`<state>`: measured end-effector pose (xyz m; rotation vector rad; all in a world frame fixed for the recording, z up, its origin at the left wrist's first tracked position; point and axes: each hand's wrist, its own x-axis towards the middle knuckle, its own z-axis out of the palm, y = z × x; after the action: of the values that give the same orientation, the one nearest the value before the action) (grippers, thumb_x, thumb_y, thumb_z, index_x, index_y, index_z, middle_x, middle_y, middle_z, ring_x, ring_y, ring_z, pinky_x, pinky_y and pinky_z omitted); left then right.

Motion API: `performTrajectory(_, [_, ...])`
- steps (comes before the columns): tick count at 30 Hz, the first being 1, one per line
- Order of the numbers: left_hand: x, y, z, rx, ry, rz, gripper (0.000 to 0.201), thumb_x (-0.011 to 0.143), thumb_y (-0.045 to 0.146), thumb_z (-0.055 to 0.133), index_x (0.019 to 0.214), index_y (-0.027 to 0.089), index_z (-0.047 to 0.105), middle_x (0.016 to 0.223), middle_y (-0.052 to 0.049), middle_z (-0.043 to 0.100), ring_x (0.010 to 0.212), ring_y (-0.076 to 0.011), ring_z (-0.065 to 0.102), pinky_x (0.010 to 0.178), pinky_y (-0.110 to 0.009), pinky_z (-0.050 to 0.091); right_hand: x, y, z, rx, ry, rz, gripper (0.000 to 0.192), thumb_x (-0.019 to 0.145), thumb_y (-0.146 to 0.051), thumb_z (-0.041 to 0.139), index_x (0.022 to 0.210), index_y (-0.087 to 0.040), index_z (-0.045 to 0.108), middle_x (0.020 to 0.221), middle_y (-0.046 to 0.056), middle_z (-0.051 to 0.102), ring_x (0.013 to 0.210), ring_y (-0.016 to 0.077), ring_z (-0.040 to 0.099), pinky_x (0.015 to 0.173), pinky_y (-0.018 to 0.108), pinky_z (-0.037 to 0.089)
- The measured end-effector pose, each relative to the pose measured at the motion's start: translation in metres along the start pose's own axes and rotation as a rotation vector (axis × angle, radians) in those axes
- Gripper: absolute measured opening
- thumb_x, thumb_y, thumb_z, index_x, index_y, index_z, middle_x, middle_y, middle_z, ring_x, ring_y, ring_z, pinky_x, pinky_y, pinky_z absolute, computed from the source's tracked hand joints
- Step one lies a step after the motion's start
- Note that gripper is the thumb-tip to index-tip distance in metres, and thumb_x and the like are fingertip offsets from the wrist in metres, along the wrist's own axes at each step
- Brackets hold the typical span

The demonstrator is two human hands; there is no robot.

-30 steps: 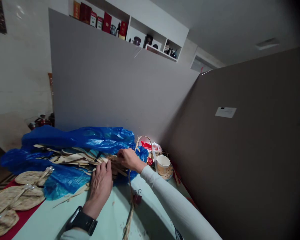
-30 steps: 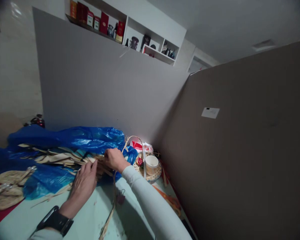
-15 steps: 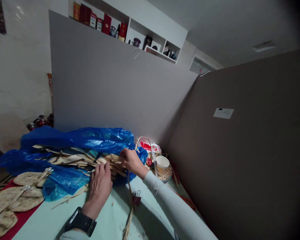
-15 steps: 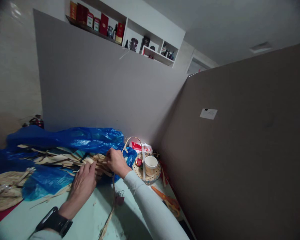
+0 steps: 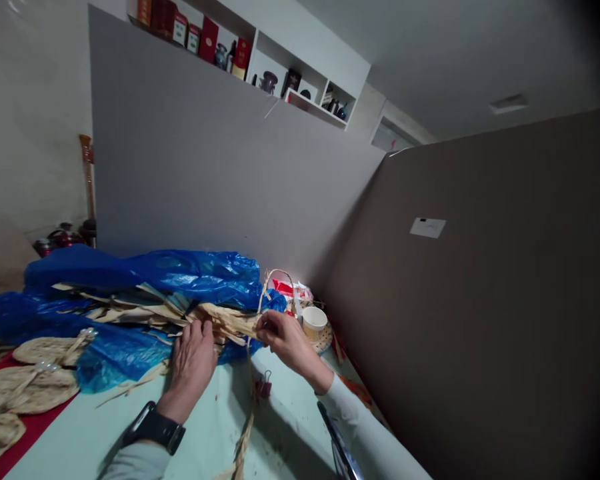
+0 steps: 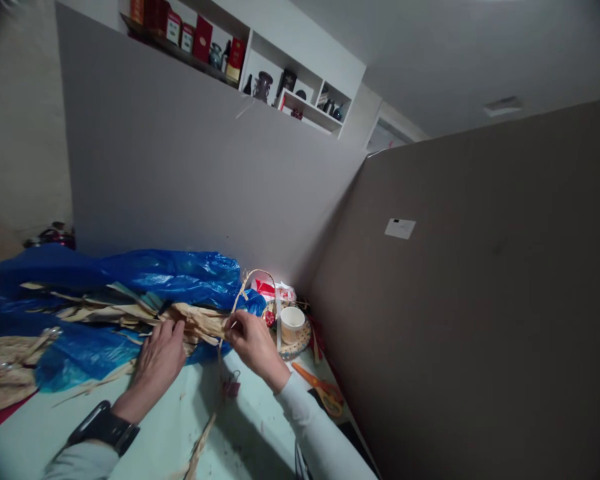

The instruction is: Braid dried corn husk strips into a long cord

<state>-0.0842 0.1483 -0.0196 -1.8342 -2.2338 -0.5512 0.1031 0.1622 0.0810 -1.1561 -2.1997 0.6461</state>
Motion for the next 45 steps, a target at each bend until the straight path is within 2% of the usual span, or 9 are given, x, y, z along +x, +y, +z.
performTrajectory(10, [-0.001,-0.003,0.004,0.000,0.052,0.031,0.041,0.088,0.007,0.043,0.126,0.005,0.058,0.117,-0.021,0.065,0.111,-0.0321,0.058,0.089,-0.041,0.047,-0.038,0.017,-0.002,-0.006,0.108,0.038,0.019,0.070,-0.001,0.051,0.072,-0.017,0.060,0.062,-0.001,0.058,0.060,0.0141,0.050,0.061,0.024,0.032])
performTrajectory(16, [-0.001,-0.003,0.005,-0.022,0.083,0.028,0.046,0.087,0.007,0.042,0.130,0.003,0.056,0.118,-0.023,0.065,0.110,-0.0340,0.058,0.087,-0.043,0.048,-0.065,0.026,-0.031,0.087,0.239,0.041,0.008,0.072,-0.014,0.051,0.071,-0.018,0.057,0.066,-0.001,0.056,0.063,0.0146,0.047,0.062,0.025,0.032])
performTrajectory(25, [0.004,-0.005,-0.004,-0.250,0.212,0.047,0.053,0.090,0.012,0.033,0.137,0.000,0.054,0.107,-0.023,0.069,0.104,-0.0367,0.060,0.092,-0.048,0.050,-0.113,0.027,-0.066,0.534,0.465,0.187,0.009,0.071,-0.031,0.047,0.072,-0.021,0.045,0.059,-0.006,0.034,0.049,0.0096,0.031,0.047,0.021,0.028])
performTrajectory(30, [0.005,0.013,-0.031,-0.475,0.293,0.095,0.054,0.093,0.019,0.029,0.136,-0.003,0.053,0.118,-0.025,0.066,0.117,-0.0353,0.055,0.109,-0.050,0.040,-0.135,0.032,-0.067,0.936,0.507,0.307,0.013,0.061,-0.027,0.060,0.066,-0.020,0.050,0.054,-0.009,0.030,0.048,0.0069,0.024,0.045,0.019,0.023])
performTrajectory(33, [-0.003,0.031,-0.056,-0.618,0.198,0.232,0.056,0.091,0.031,0.044,0.142,0.009,0.051,0.127,-0.017,0.068,0.117,-0.0302,0.061,0.106,-0.045,0.047,-0.139,0.042,-0.061,1.006,0.535,0.323,0.013,0.058,-0.027,0.059,0.063,-0.020,0.049,0.054,-0.009,0.028,0.049,0.0066,0.021,0.044,0.018,0.023])
performTrajectory(37, [-0.020,0.049,-0.085,-0.761,-0.041,0.427,0.041,0.086,0.045,0.059,0.122,0.027,0.070,0.123,-0.002,0.076,0.108,-0.0220,0.071,0.090,-0.030,0.057,-0.140,0.060,-0.056,1.094,0.557,0.351,0.015,0.057,-0.027,0.061,0.061,-0.019,0.049,0.054,-0.009,0.031,0.049,0.0061,0.023,0.044,0.017,0.023])
performTrajectory(39, [-0.028,0.052,-0.095,-0.823,-0.125,0.415,0.036,0.081,0.049,0.065,0.109,0.031,0.077,0.117,-0.001,0.078,0.110,-0.0245,0.070,0.089,-0.030,0.056,-0.141,0.068,-0.057,1.126,0.582,0.351,0.017,0.058,-0.028,0.064,0.061,-0.019,0.050,0.054,-0.008,0.033,0.050,0.0062,0.024,0.043,0.017,0.023])
performTrajectory(42, [-0.039,0.053,-0.103,-0.890,-0.206,0.339,0.031,0.078,0.050,0.065,0.094,0.030,0.082,0.104,-0.004,0.081,0.089,-0.0251,0.073,0.073,-0.030,0.056,-0.144,0.072,-0.064,1.177,0.603,0.334,0.019,0.058,-0.027,0.067,0.061,-0.018,0.051,0.054,-0.007,0.036,0.049,0.0061,0.026,0.042,0.017,0.022])
performTrajectory(45, [-0.052,0.059,-0.103,-0.872,-0.235,0.303,0.026,0.076,0.049,0.065,0.081,0.028,0.081,0.091,-0.003,0.081,0.079,-0.0232,0.072,0.069,-0.027,0.053,-0.147,0.064,-0.069,1.237,0.629,0.284,0.021,0.061,-0.028,0.071,0.072,-0.018,0.057,0.062,-0.004,0.048,0.053,0.0080,0.038,0.046,0.018,0.035])
